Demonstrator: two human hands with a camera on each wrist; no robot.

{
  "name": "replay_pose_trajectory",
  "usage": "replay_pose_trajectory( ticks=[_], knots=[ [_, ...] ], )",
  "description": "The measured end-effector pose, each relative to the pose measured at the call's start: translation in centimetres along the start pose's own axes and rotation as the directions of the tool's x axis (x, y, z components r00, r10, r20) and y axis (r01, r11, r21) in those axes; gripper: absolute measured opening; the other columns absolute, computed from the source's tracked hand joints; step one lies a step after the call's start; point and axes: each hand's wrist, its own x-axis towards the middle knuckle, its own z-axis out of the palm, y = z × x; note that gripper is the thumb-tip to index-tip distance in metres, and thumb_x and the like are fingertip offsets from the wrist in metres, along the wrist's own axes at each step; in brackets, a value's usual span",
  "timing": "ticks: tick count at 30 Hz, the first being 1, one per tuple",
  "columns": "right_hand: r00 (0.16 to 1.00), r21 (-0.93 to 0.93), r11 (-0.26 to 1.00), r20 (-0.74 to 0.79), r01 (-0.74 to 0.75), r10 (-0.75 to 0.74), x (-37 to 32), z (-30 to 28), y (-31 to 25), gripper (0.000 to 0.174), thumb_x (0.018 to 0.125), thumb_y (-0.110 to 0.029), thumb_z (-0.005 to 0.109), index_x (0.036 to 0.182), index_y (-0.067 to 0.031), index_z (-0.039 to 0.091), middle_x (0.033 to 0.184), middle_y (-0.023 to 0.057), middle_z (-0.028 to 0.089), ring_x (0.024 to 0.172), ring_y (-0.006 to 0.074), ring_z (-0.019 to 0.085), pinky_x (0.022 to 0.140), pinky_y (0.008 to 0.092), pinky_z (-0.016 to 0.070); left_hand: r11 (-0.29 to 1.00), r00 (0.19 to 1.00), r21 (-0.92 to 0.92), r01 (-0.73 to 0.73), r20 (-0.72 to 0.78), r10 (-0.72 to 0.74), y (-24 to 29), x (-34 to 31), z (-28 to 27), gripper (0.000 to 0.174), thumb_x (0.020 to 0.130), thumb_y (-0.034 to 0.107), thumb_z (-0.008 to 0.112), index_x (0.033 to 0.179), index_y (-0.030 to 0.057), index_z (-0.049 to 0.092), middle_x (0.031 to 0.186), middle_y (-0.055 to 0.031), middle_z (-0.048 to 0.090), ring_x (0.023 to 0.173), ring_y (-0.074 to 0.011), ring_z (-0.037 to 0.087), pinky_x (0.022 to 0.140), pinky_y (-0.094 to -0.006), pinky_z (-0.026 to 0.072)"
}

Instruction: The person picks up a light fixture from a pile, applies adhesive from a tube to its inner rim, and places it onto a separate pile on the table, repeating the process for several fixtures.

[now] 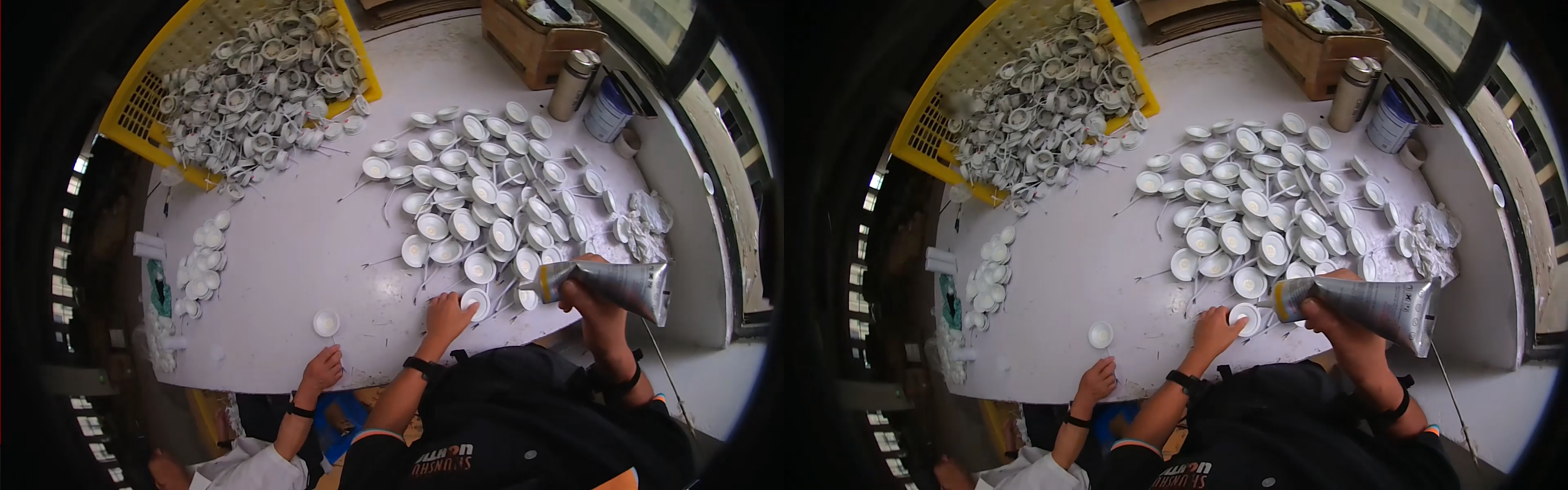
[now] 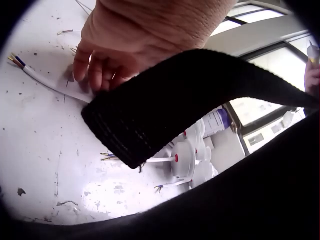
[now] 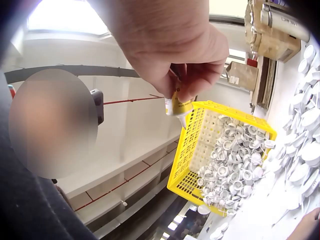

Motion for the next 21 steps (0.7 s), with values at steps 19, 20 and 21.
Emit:
replay_pose_trajectory(
  ticks=[19, 20, 21],
  knots=[
    [0.851, -0.362, 0.776, 0.322, 0.516, -0.416, 1.0, 0.4, -1.6, 0.013, 0.069, 0.001, 0.057, 0.082, -0.0019, 0.054, 0.075, 0.008, 0.054, 0.066, 0.0169, 0.054, 0.058, 0.0265, 0.0441, -0.005, 0.92, -0.921, 0.39, 0.389, 0.05, 5.5, -4.0, -12.4, 0.041, 0.085, 0.035, 0.034, 0.101, -0.0002, 0.047, 0.074, -0.0131, 0.058, 0.046, -0.0087, 0.038, 0.044, -0.0208, 0.0311],
    [0.85, -0.37, 0.772, 0.323, 0.517, -0.415, 0.9, 0.7, -1.9, 0.013, 0.069, 0.001, 0.057, 0.082, -0.0019, 0.054, 0.075, 0.008, 0.054, 0.066, 0.0169, 0.054, 0.058, 0.0265, 0.0441, -0.011, 0.92, -0.921, 0.39, 0.388, 0.058, 6.8, -4.5, -13.4, 0.041, 0.085, 0.035, 0.034, 0.101, -0.0002, 0.047, 0.074, -0.0131, 0.058, 0.046, -0.0087, 0.038, 0.044, -0.0208, 0.0311],
    [0.856, -0.358, 0.785, 0.318, 0.506, -0.407, 0.8, 1.1, -2.3, 0.012, 0.068, -0.001, 0.059, 0.079, -0.0029, 0.055, 0.074, 0.0074, 0.055, 0.069, 0.0174, 0.054, 0.06, 0.0279, 0.0438, -0.128, 0.935, -0.927, 0.354, 0.344, 0.088, 8.2, -5.0, -14.3, 0.045, 0.087, 0.038, 0.031, 0.107, 0.0009, 0.044, 0.082, -0.0141, 0.057, 0.052, -0.0102, 0.041, 0.048, -0.0215, 0.033]
  ],
)
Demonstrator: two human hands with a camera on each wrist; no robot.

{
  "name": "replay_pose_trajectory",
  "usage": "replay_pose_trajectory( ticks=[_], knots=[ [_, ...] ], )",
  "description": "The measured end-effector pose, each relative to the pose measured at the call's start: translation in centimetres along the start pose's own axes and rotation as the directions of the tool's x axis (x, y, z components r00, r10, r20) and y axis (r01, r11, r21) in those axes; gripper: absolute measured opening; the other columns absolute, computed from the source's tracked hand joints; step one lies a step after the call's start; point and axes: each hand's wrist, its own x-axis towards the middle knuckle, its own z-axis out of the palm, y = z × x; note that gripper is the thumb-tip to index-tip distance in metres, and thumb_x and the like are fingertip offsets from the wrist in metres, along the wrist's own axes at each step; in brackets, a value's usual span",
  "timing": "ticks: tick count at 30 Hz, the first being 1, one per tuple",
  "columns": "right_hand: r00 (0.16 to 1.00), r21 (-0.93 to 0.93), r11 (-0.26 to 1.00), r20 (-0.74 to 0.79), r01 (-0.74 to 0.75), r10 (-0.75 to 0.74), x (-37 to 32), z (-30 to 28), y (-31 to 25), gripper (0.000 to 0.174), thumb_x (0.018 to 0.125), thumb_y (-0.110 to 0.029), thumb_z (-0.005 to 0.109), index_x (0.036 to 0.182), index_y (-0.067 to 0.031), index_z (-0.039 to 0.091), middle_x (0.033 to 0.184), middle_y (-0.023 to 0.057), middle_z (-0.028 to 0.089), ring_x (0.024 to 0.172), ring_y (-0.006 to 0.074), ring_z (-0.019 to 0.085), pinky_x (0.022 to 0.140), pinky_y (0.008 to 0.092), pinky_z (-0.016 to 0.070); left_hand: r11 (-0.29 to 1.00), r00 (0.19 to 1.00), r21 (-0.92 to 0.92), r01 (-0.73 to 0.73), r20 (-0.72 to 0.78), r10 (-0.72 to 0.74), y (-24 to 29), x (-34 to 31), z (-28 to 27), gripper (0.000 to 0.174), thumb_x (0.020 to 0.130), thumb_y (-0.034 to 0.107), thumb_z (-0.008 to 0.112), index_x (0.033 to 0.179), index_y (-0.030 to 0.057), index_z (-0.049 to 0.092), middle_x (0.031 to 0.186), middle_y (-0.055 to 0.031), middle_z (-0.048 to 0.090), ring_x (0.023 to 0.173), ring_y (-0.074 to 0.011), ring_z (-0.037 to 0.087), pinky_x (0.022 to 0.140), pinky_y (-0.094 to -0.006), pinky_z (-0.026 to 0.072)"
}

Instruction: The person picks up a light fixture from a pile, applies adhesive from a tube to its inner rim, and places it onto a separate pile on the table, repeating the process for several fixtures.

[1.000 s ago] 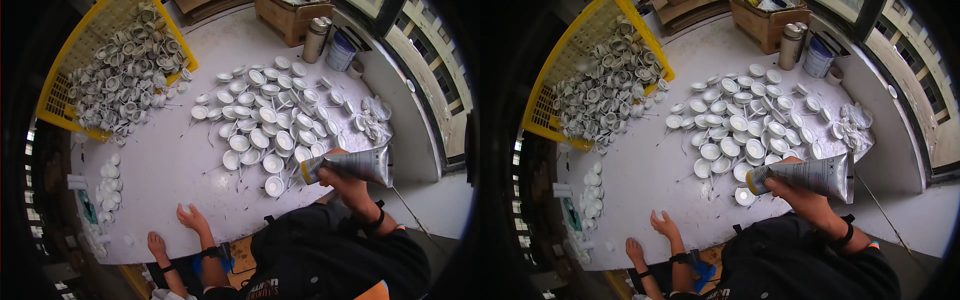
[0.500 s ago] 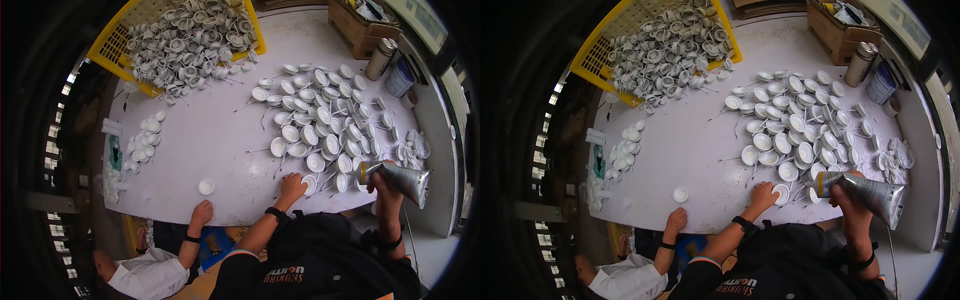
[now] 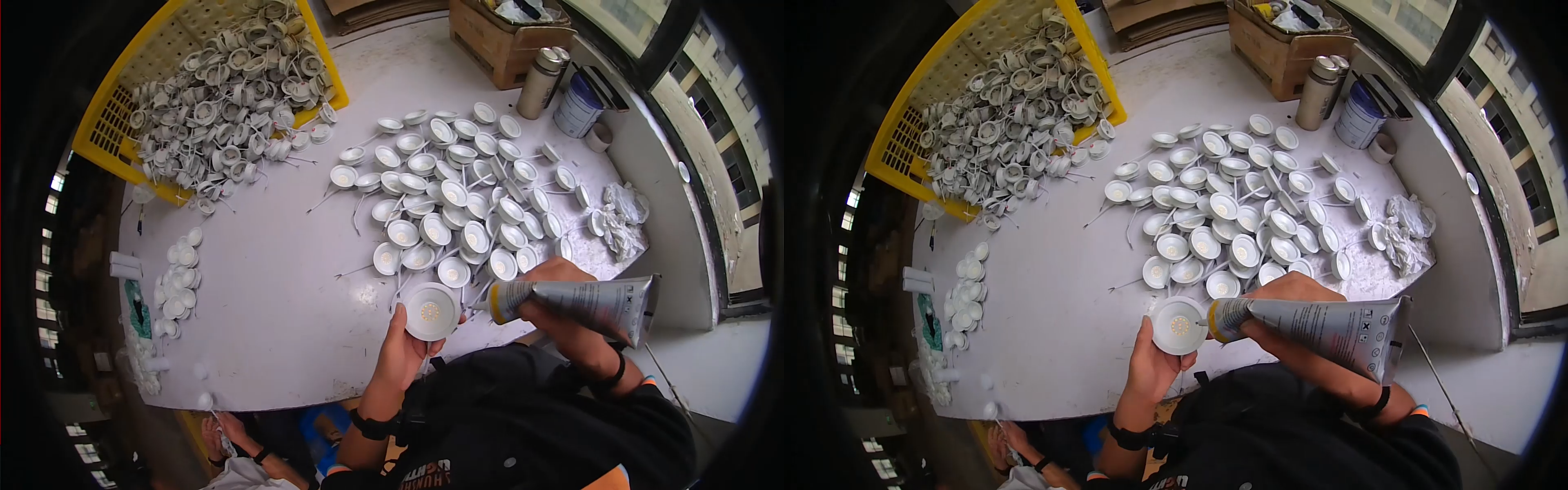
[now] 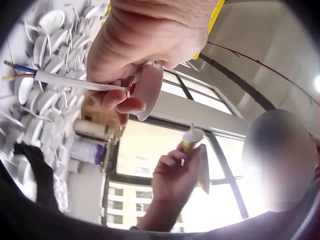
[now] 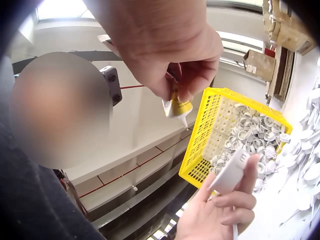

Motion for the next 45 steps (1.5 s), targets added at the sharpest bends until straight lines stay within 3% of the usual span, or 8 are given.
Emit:
replay_pose_trajectory(
  ticks=[2, 4, 9, 11, 15, 17, 26, 45],
  knots=[
    [1.0, 0.014, 1.0, 0.005, -0.012, 0.012, 0.4, -0.2, -0.8, 0.012, 0.067, -0.003, 0.062, 0.077, -0.004, 0.057, 0.073, 0.0068, 0.056, 0.071, 0.0179, 0.054, 0.062, 0.0293, 0.0436, 0.992, 0.998, -0.123, -0.043, 0.03, 0.047, 0.5, -1.0, 1.6, 0.048, 0.089, 0.041, 0.028, 0.113, 0.0019, 0.041, 0.091, -0.0151, 0.056, 0.058, -0.0117, 0.044, 0.051, -0.0222, 0.0349],
    [0.969, -0.332, 0.923, 0.212, 0.196, -0.129, 1.1, -0.7, -1.5, 0.021, 0.064, -0.004, 0.068, 0.082, -0.0075, 0.057, 0.079, 0.0037, 0.058, 0.07, 0.0192, 0.058, 0.058, 0.0274, 0.0487, 0.977, 0.997, -0.212, 0.013, 0.075, 0.003, 0.6, -1.6, 2.1, 0.052, 0.089, 0.044, 0.024, 0.12, 0.004, 0.035, 0.103, -0.0146, 0.05, 0.07, -0.0164, 0.048, 0.057, -0.0261, 0.0384],
    [0.953, -0.072, 0.997, 0.299, -0.019, 0.039, 0.8, -0.4, -0.7, 0.021, 0.063, -0.004, 0.069, 0.082, -0.0078, 0.059, 0.08, 0.0042, 0.058, 0.069, 0.0191, 0.059, 0.057, 0.0274, 0.049, 0.962, 0.977, -0.256, 0.093, 0.211, -0.038, 0.3, -2.2, 2.0, 0.048, 0.089, 0.041, 0.027, 0.122, 0.0057, 0.031, 0.104, -0.0144, 0.048, 0.077, -0.0217, 0.051, 0.063, -0.0311, 0.0426],
    [0.954, -0.077, 0.984, 0.268, 0.16, -0.134, 1.0, -0.2, -0.2, 0.021, 0.065, -0.004, 0.068, 0.084, -0.0066, 0.059, 0.082, 0.0051, 0.059, 0.069, 0.0195, 0.059, 0.058, 0.0274, 0.049, 0.958, 0.973, -0.27, 0.091, 0.23, -0.027, 0.2, -2.3, 2.0, 0.049, 0.089, 0.041, 0.029, 0.123, 0.006, 0.029, 0.103, -0.0148, 0.048, 0.078, -0.0227, 0.052, 0.064, -0.0321, 0.0438],
    [0.98, 0.138, 0.99, 0.193, 0.02, -0.046, 0.3, 0.5, 0.2, 0.021, 0.066, -0.004, 0.067, 0.086, -0.0054, 0.059, 0.083, 0.006, 0.059, 0.07, 0.0197, 0.059, 0.058, 0.0273, 0.0488, 0.958, 0.95, -0.263, 0.11, 0.313, -0.023, 0.0, -2.2, 1.6, 0.051, 0.088, 0.043, 0.032, 0.123, 0.0072, 0.025, 0.105, -0.0172, 0.048, 0.08, -0.0253, 0.055, 0.065, -0.0337, 0.0466],
    [0.974, -0.056, 0.983, 0.157, 0.174, -0.164, 1.2, 0.3, -1.2, 0.023, 0.066, -0.003, 0.067, 0.087, -0.0045, 0.058, 0.082, 0.0062, 0.059, 0.07, 0.0198, 0.059, 0.058, 0.0271, 0.0488, 0.96, 0.947, -0.249, 0.127, 0.317, -0.043, 0.0, -2.2, 1.7, 0.052, 0.087, 0.044, 0.033, 0.123, 0.0071, 0.025, 0.105, -0.0178, 0.048, 0.08, -0.0259, 0.056, 0.064, -0.0338, 0.0472],
    [0.954, -0.087, 0.953, 0.104, 0.292, -0.282, 1.3, 0.7, -1.0, 0.025, 0.065, -0.004, 0.068, 0.088, -0.0027, 0.057, 0.082, 0.0076, 0.059, 0.069, 0.0196, 0.059, 0.058, 0.0265, 0.0491, 0.965, 0.934, -0.228, 0.132, 0.353, -0.044, 0.0, -2.4, 1.7, 0.053, 0.087, 0.043, 0.033, 0.124, 0.0075, 0.023, 0.107, -0.0179, 0.047, 0.079, -0.0265, 0.057, 0.064, -0.0339, 0.0483],
    [0.965, -0.081, 0.962, 0.051, 0.26, -0.256, 0.6, 1.3, -0.5, 0.027, 0.065, -0.011, 0.066, 0.09, -0.0017, 0.059, 0.084, 0.0084, 0.059, 0.072, 0.0199, 0.06, 0.059, 0.0265, 0.0488, 0.961, 0.942, -0.255, 0.105, 0.337, -0.014, -0.2, -2.6, 2.0, 0.055, 0.087, 0.044, 0.035, 0.125, 0.007, 0.023, 0.106, -0.0163, 0.047, 0.078, -0.0243, 0.057, 0.061, -0.0313, 0.0479]
  ],
)
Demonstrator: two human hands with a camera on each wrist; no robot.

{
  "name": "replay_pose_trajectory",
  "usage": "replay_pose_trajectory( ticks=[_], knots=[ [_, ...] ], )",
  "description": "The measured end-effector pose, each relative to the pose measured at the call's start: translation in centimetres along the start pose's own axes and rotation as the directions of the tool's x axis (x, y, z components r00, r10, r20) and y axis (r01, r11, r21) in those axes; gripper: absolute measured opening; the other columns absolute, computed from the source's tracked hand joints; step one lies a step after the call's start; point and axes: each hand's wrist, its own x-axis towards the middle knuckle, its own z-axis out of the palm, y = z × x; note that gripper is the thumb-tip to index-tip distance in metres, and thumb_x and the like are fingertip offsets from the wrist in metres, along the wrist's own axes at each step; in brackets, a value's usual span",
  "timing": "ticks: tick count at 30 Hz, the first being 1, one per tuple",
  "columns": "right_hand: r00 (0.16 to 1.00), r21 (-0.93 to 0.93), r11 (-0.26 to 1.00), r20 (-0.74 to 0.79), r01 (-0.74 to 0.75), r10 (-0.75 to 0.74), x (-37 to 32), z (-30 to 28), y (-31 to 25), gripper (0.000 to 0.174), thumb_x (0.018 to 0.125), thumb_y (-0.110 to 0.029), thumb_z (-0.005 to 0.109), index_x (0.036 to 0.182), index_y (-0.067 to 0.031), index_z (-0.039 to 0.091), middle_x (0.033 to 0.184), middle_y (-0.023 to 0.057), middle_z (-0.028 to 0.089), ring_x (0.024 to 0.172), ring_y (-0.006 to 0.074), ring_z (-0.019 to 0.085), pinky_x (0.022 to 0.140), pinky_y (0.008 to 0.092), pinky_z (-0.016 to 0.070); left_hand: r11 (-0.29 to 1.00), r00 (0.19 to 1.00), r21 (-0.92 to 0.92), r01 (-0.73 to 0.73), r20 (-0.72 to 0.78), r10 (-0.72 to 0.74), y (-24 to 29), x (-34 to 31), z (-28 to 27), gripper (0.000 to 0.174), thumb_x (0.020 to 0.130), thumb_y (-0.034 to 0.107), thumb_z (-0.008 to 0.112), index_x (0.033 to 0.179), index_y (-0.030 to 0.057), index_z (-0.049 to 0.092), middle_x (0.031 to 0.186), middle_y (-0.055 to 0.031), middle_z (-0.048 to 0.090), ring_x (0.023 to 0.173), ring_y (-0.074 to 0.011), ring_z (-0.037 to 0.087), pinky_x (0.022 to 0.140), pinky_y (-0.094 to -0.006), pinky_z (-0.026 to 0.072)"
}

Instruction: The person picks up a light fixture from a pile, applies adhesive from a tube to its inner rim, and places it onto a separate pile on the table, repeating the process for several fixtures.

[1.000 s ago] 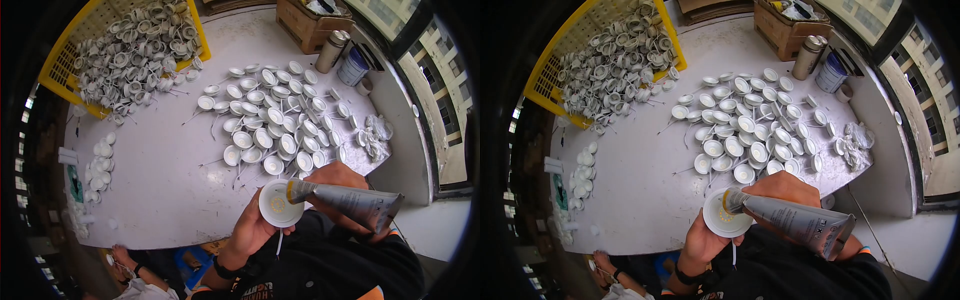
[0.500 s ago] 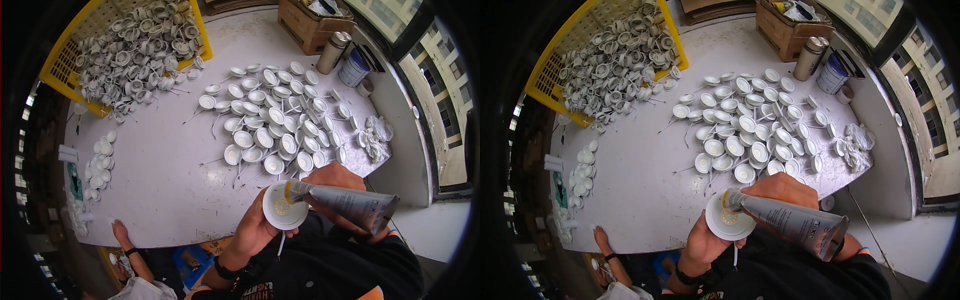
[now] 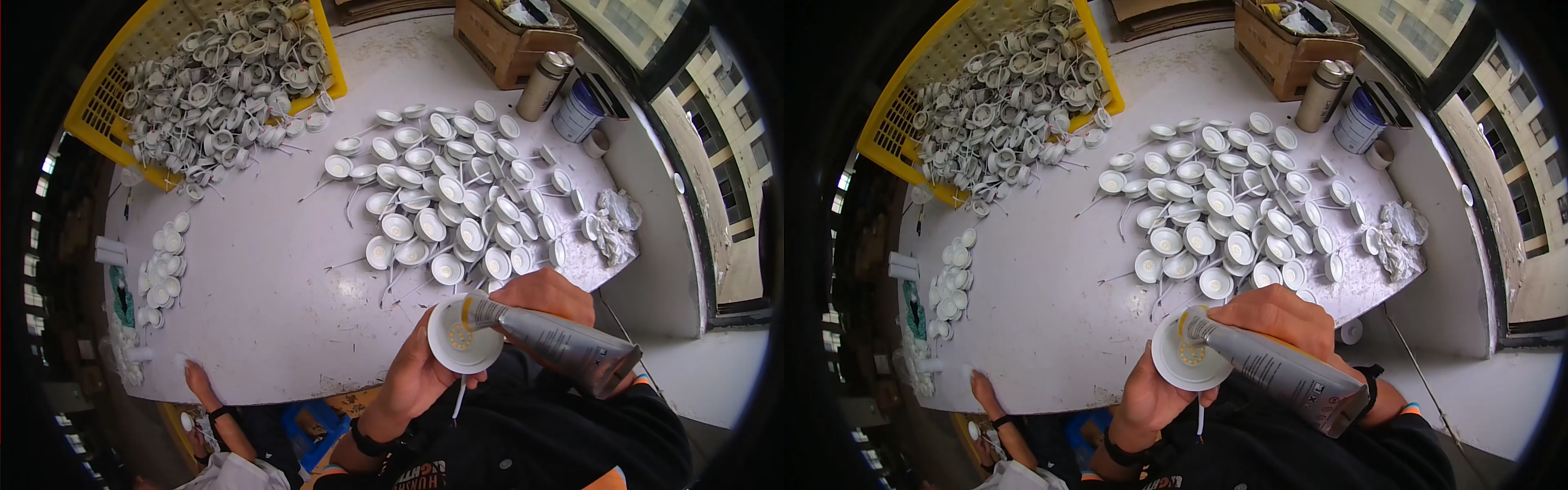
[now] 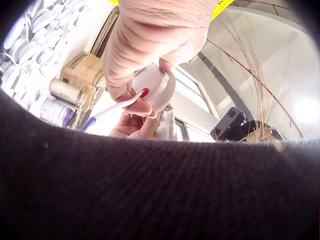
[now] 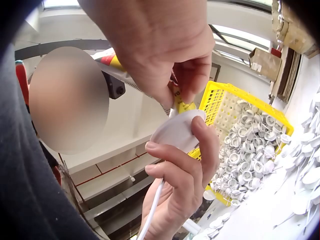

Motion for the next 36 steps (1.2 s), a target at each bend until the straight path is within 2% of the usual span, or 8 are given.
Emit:
replay_pose_trajectory(
  ticks=[6, 15, 17, 21, 23, 24, 31, 36],
  knots=[
    [1.0, -0.04, 0.999, 0.019, -0.016, 0.016, 0.0, -1.0, -0.3, 0.033, 0.063, -0.01, 0.066, 0.095, -0.0011, 0.059, 0.085, 0.0097, 0.058, 0.071, 0.0201, 0.06, 0.06, 0.027, 0.0485, 0.999, 0.998, 0.03, -0.03, -0.051, 0.032, 0.2, -0.2, -0.3, 0.058, 0.085, 0.047, 0.036, 0.125, 0.0064, 0.023, 0.104, -0.0151, 0.048, 0.073, -0.0214, 0.057, 0.057, -0.0277, 0.0463],
    [0.961, -0.071, 0.986, 0.224, -0.149, 0.161, 0.5, -3.2, -1.8, 0.031, 0.064, -0.008, 0.063, 0.094, -0.0045, 0.058, 0.079, 0.0085, 0.055, 0.067, 0.022, 0.058, 0.056, 0.0283, 0.0467, 0.974, 0.974, 0.184, -0.132, -0.161, 0.162, 0.4, -0.4, 0.2, 0.058, 0.085, 0.044, 0.039, 0.124, 0.0032, 0.024, 0.105, -0.0139, 0.047, 0.073, -0.019, 0.054, 0.058, -0.028, 0.0448],
    [0.928, -0.001, 0.972, 0.299, -0.234, 0.223, 0.5, -3.4, -1.9, 0.03, 0.062, -0.008, 0.064, 0.092, -0.0052, 0.058, 0.078, 0.0075, 0.055, 0.063, 0.022, 0.057, 0.054, 0.0281, 0.0454, 0.971, 0.967, 0.187, -0.146, -0.181, 0.18, 0.4, -0.2, 0.2, 0.057, 0.085, 0.043, 0.039, 0.124, 0.0033, 0.024, 0.105, -0.0139, 0.047, 0.074, -0.019, 0.053, 0.058, -0.0286, 0.0444],
    [0.921, 0.055, 0.978, 0.349, -0.202, 0.171, 0.6, -3.1, -1.1, 0.03, 0.061, -0.007, 0.065, 0.09, -0.0058, 0.059, 0.077, 0.006, 0.056, 0.062, 0.0199, 0.056, 0.053, 0.0272, 0.0444, 0.972, 0.964, 0.168, -0.166, -0.178, 0.195, 0.2, 0.0, 0.2, 0.055, 0.086, 0.041, 0.039, 0.124, 0.0041, 0.024, 0.106, -0.0129, 0.047, 0.076, -0.0184, 0.052, 0.061, -0.0289, 0.0438],
    [0.898, 0.156, 0.938, 0.373, -0.309, 0.234, 0.9, -2.7, -1.2, 0.024, 0.065, -0.007, 0.066, 0.088, -0.0061, 0.06, 0.078, 0.0041, 0.057, 0.064, 0.0168, 0.056, 0.054, 0.0264, 0.044, 0.974, 0.959, 0.157, -0.165, -0.206, 0.195, 0.1, 0.1, 0.2, 0.054, 0.086, 0.041, 0.039, 0.124, 0.0044, 0.025, 0.106, -0.0123, 0.047, 0.077, -0.0182, 0.052, 0.062, -0.0288, 0.0438],
    [0.852, 0.277, 0.839, 0.394, -0.468, 0.345, -0.3, -1.6, -0.6, 0.018, 0.07, -0.009, 0.066, 0.087, -0.0065, 0.061, 0.078, 0.0023, 0.058, 0.07, 0.0142, 0.056, 0.057, 0.0255, 0.044, 0.98, 0.962, 0.118, -0.163, -0.201, 0.184, 0.1, 0.2, 0.1, 0.053, 0.087, 0.041, 0.038, 0.123, 0.0047, 0.026, 0.106, -0.0118, 0.047, 0.077, -0.018, 0.052, 0.062, -0.0285, 0.0436],
    [0.972, 0.131, 0.973, 0.166, -0.19, 0.167, 1.2, 0.1, -0.9, 0.013, 0.073, -0.01, 0.063, 0.085, -0.0064, 0.059, 0.079, 0.0036, 0.058, 0.072, 0.0159, 0.056, 0.06, 0.0268, 0.0445, 0.994, 0.992, 0.0, -0.106, -0.067, 0.106, 0.0, 1.0, -0.5, 0.048, 0.088, 0.042, 0.033, 0.121, 0.0056, 0.031, 0.106, -0.0101, 0.047, 0.076, -0.0165, 0.05, 0.059, -0.0272, 0.0414],
    [0.986, 0.034, 0.989, 0.085, -0.146, 0.143, 0.9, 1.1, 0.5, 0.013, 0.073, -0.009, 0.062, 0.085, -0.0063, 0.058, 0.079, 0.0045, 0.057, 0.072, 0.0189, 0.056, 0.06, 0.0276, 0.0446, 0.992, 0.985, 0.02, -0.123, -0.116, 0.124, -0.1, 1.1, -0.1, 0.046, 0.089, 0.04, 0.03, 0.119, 0.006, 0.034, 0.103, -0.0101, 0.049, 0.074, -0.0159, 0.048, 0.057, -0.0271, 0.0399]
  ],
)
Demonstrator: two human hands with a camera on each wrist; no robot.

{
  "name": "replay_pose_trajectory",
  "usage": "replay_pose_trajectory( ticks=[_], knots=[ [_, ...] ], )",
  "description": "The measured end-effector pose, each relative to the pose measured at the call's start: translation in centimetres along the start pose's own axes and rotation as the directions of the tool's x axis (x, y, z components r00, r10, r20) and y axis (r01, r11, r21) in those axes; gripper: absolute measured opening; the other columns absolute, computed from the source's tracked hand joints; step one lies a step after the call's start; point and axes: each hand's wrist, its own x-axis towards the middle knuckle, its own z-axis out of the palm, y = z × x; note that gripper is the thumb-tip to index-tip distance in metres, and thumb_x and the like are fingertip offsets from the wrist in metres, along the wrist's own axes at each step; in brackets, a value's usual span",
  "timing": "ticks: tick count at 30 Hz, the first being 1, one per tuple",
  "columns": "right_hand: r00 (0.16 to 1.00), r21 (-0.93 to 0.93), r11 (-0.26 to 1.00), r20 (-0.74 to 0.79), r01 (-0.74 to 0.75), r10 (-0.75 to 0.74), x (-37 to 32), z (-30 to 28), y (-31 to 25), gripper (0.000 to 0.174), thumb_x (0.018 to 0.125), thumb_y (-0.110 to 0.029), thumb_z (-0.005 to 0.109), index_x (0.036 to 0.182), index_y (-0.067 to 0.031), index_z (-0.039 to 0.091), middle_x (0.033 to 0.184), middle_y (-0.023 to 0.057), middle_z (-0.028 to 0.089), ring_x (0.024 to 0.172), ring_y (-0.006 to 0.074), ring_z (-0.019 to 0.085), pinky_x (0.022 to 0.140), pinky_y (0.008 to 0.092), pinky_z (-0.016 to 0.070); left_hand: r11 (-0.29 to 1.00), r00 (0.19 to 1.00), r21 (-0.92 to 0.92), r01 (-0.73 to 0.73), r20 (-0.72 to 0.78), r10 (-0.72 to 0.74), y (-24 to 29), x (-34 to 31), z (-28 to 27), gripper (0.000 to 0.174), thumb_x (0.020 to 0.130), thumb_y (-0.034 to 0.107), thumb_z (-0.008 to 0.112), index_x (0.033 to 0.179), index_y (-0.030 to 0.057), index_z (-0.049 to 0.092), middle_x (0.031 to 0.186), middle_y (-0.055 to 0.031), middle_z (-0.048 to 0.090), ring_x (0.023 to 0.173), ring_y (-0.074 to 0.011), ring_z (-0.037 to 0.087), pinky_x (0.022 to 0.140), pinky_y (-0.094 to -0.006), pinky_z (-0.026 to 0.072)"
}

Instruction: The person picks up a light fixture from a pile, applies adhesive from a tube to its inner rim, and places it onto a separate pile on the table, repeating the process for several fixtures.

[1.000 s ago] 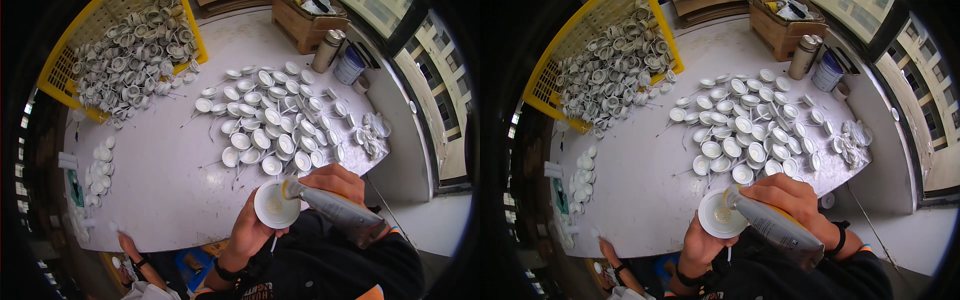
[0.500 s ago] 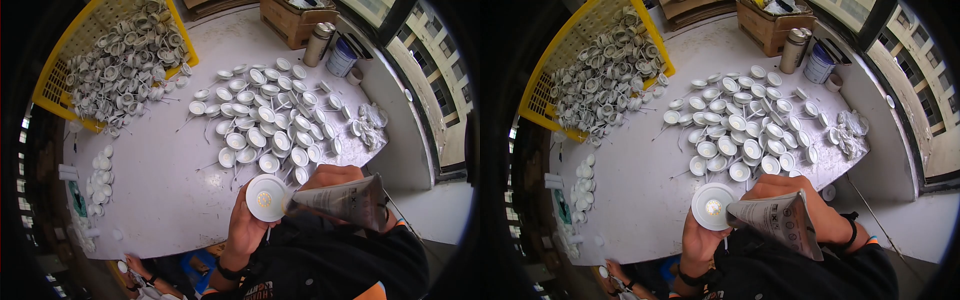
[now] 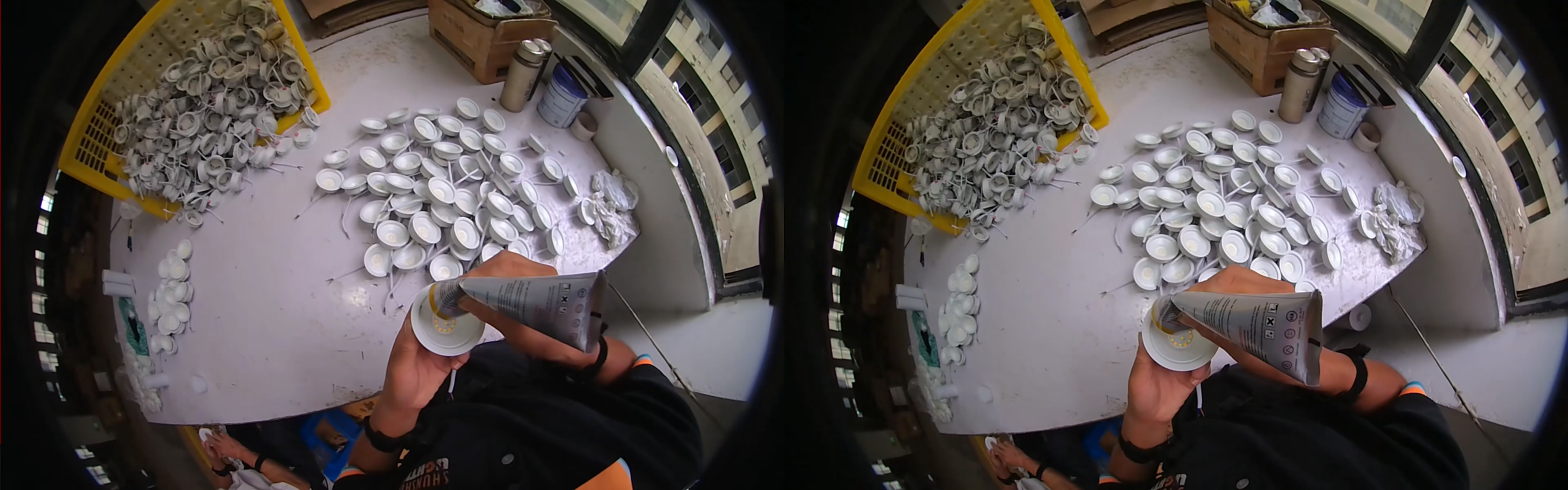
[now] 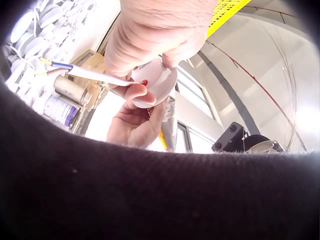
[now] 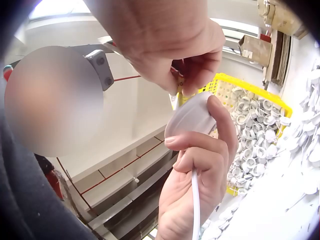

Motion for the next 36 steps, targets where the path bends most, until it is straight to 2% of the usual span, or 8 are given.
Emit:
replay_pose_trajectory(
  ticks=[12, 15, 20, 24, 26, 29, 33, 36],
  knots=[
    [0.915, 0.322, 0.885, -0.112, -0.335, 0.387, -2.0, 0.3, 0.5, 0.018, 0.07, -0.001, 0.059, 0.084, 0.0003, 0.049, 0.074, 0.0064, 0.05, 0.056, 0.0104, 0.051, 0.05, 0.0223, 0.0438, 0.993, 0.971, 0.056, -0.102, -0.211, 0.112, 3.1, -0.5, -5.8, 0.053, 0.089, 0.046, 0.02, 0.113, 0.0042, 0.042, 0.099, -0.016, 0.054, 0.061, -0.0179, 0.049, 0.052, -0.0258, 0.0362],
    [0.808, 0.552, 0.697, -0.068, -0.458, 0.585, -2.3, 0.4, 0.3, 0.017, 0.071, -0.003, 0.059, 0.084, -0.0005, 0.049, 0.071, 0.0053, 0.051, 0.056, 0.0097, 0.051, 0.05, 0.0215, 0.0428, 0.898, 0.843, 0.408, -0.163, -0.415, 0.342, 5.0, -0.9, -12.2, 0.056, 0.087, 0.051, 0.023, 0.108, 0.0038, 0.045, 0.091, -0.0126, 0.058, 0.061, -0.0153, 0.05, 0.049, -0.024, 0.0355],
    [0.802, 0.56, 0.663, 0.004, -0.496, 0.597, -2.6, 0.4, 0.9, 0.018, 0.076, -0.009, 0.061, 0.087, -0.0017, 0.048, 0.072, 0.0041, 0.052, 0.061, 0.0081, 0.051, 0.054, 0.0208, 0.0423, 0.737, 0.524, 0.61, 0.291, -0.746, 0.411, 8.3, -3.1, -24.6, 0.053, 0.086, 0.049, 0.027, 0.105, 0.0045, 0.049, 0.087, -0.0089, 0.059, 0.071, -0.0133, 0.056, 0.053, -0.0218, 0.04],
    [0.789, 0.559, 0.654, 0.001, -0.51, 0.614, -2.3, 0.6, 1.0, 0.017, 0.075, -0.008, 0.059, 0.085, -0.0016, 0.046, 0.066, 0.0044, 0.051, 0.056, 0.0092, 0.05, 0.052, 0.0205, 0.0415, 0.658, 0.347, 0.682, 0.318, -0.73, 0.589, 9.9, -3.9, -28.5, 0.052, 0.086, 0.046, 0.029, 0.104, 0.0019, 0.05, 0.088, -0.0111, 0.059, 0.074, -0.0188, 0.057, 0.059, -0.0264, 0.0434],
    [0.781, 0.569, 0.64, 0.007, -0.517, 0.625, -2.1, 0.5, 1.2, 0.018, 0.075, -0.008, 0.059, 0.085, -0.0016, 0.046, 0.065, 0.0044, 0.051, 0.056, 0.0092, 0.05, 0.052, 0.0204, 0.0414, 0.319, 0.185, 0.783, 0.534, -0.476, 0.86, 10.5, -3.9, -31.6, 0.046, 0.085, 0.04, 0.036, 0.104, 0.0005, 0.05, 0.092, -0.0125, 0.058, 0.08, -0.0264, 0.055, 0.069, -0.0342, 0.0434],
    [0.783, 0.579, 0.641, -0.007, -0.504, 0.622, -2.0, 0.5, 1.5, 0.019, 0.075, -0.009, 0.06, 0.085, -0.0014, 0.046, 0.064, 0.0045, 0.051, 0.056, 0.0094, 0.05, 0.052, 0.0204, 0.0412, -0.191, 0.2, 0.709, 0.679, 0.072, 0.977, 9.4, -1.0, -24.6, 0.037, 0.082, 0.031, 0.045, 0.102, 0.0007, 0.051, 0.098, -0.0133, 0.055, 0.091, -0.031, 0.049, 0.08, -0.0395, 0.038],
    [0.773, 0.575, 0.635, -0.008, -0.516, 0.635, -2.1, 0.2, 2.5, 0.02, 0.075, -0.011, 0.061, 0.086, -0.0011, 0.047, 0.065, 0.0048, 0.052, 0.056, 0.0099, 0.051, 0.052, 0.0213, 0.0421, -0.302, 0.79, 0.935, 0.185, 0.041, 0.612, 7.0, 7.6, -20.0, 0.029, 0.076, 0.024, 0.054, 0.097, 0.0036, 0.053, 0.103, -0.0129, 0.051, 0.1, -0.0299, 0.044, 0.085, -0.0412, 0.0333],
    [0.762, 0.586, 0.628, -0.027, -0.513, 0.647, -2.0, -0.2, 2.7, 0.021, 0.075, -0.011, 0.061, 0.087, -0.0011, 0.047, 0.065, 0.0048, 0.052, 0.056, 0.01, 0.051, 0.052, 0.0215, 0.0425, -0.449, 0.84, 0.84, 0.306, -0.016, 0.543, 6.2, 11.8, -20.5, 0.033, 0.072, 0.025, 0.058, 0.096, 0.003, 0.055, 0.103, -0.0131, 0.051, 0.099, -0.0304, 0.045, 0.084, -0.042, 0.0347]
  ],
)
